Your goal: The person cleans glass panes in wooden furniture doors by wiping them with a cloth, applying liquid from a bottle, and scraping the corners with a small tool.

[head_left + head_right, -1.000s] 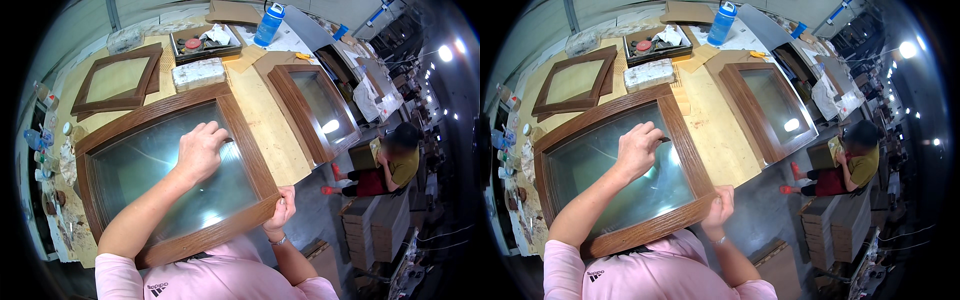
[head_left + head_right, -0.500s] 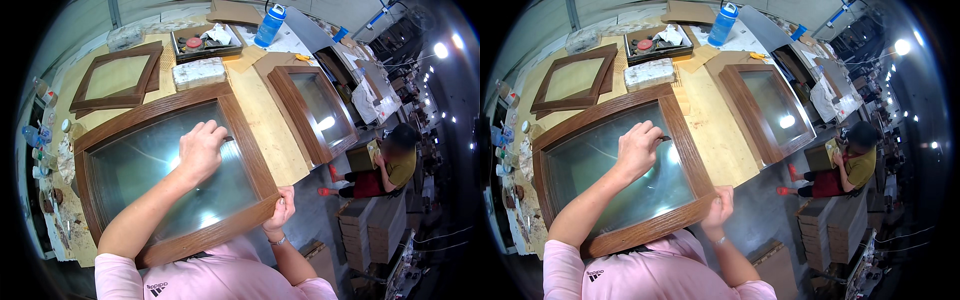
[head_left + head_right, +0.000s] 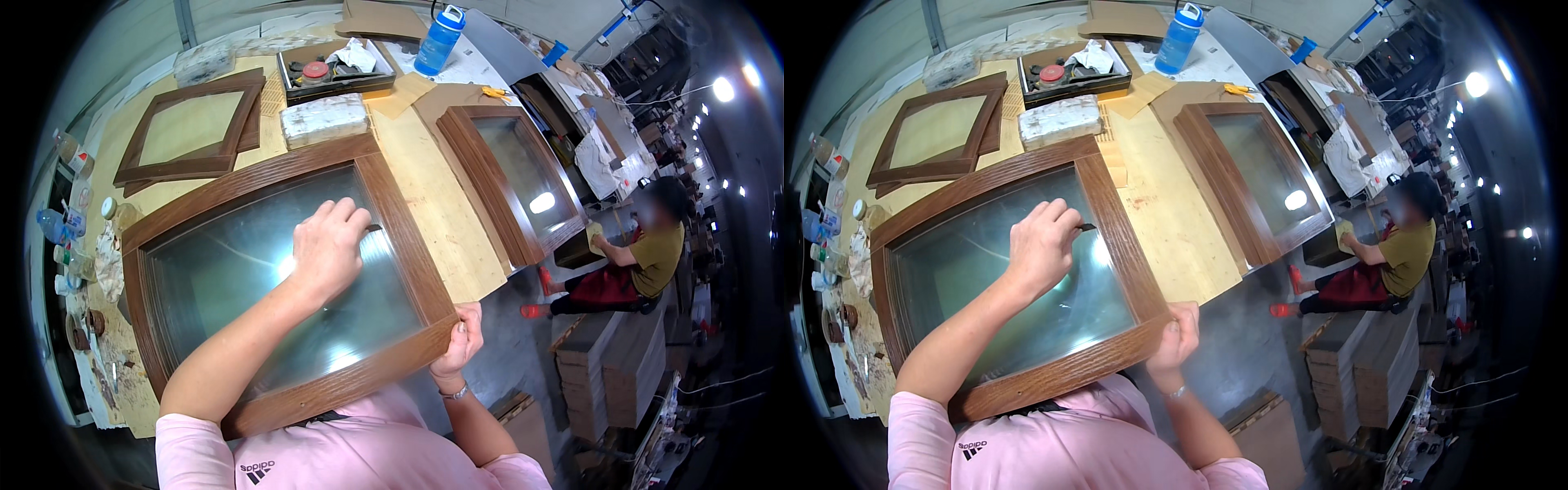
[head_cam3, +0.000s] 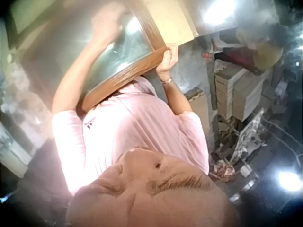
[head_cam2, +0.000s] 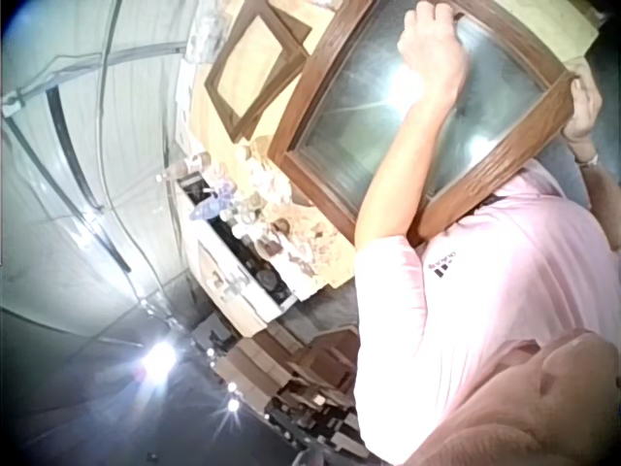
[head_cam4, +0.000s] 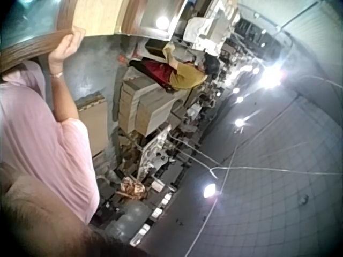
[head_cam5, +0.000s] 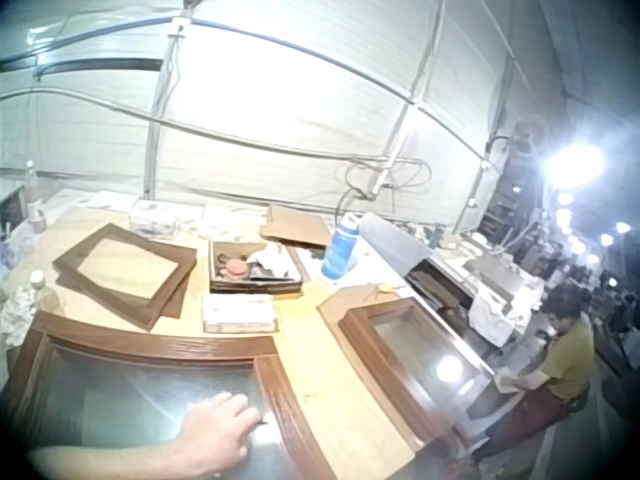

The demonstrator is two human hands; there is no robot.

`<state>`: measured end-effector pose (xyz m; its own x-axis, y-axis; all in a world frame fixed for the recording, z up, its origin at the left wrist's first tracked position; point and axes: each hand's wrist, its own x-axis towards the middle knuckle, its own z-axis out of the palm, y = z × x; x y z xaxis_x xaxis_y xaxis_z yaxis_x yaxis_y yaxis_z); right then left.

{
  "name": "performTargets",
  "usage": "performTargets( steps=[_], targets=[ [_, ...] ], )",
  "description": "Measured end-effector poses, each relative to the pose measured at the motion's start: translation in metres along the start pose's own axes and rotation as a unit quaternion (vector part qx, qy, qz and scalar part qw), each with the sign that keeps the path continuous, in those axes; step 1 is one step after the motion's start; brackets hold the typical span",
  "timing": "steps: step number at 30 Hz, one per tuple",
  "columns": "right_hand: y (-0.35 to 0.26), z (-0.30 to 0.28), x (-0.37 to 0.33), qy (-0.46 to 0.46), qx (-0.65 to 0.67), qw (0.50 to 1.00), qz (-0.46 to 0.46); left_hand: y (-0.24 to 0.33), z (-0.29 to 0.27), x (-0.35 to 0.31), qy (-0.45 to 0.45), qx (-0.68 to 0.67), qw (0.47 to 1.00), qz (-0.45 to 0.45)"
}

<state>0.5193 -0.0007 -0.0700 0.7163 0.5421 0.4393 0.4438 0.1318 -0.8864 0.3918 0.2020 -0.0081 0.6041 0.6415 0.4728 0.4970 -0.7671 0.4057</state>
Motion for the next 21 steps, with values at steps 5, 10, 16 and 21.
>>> performTargets(
  steps=[5, 10, 16, 21],
  targets=[
    [0.002, -0.001, 0.0, 0.0, -0.004, 1.0, 0.003, -0.001, -0.005, 0.0, -0.013, -0.013, 0.998, 0.052],
    [0.001, 0.0, 0.0, -0.002, -0.005, 1.0, 0.006, -0.005, -0.009, 0.005, 0.006, 0.017, 0.997, 0.077],
    [0.002, -0.002, -0.001, -0.007, -0.007, 1.0, 0.01, -0.012, -0.005, 0.012, 0.01, 0.015, 0.998, 0.052],
    [0.003, -0.002, 0.001, -0.005, -0.014, 1.0, -0.026, 0.002, -0.008, 0.003, -0.031, -0.018, 0.996, 0.084]
  ],
)
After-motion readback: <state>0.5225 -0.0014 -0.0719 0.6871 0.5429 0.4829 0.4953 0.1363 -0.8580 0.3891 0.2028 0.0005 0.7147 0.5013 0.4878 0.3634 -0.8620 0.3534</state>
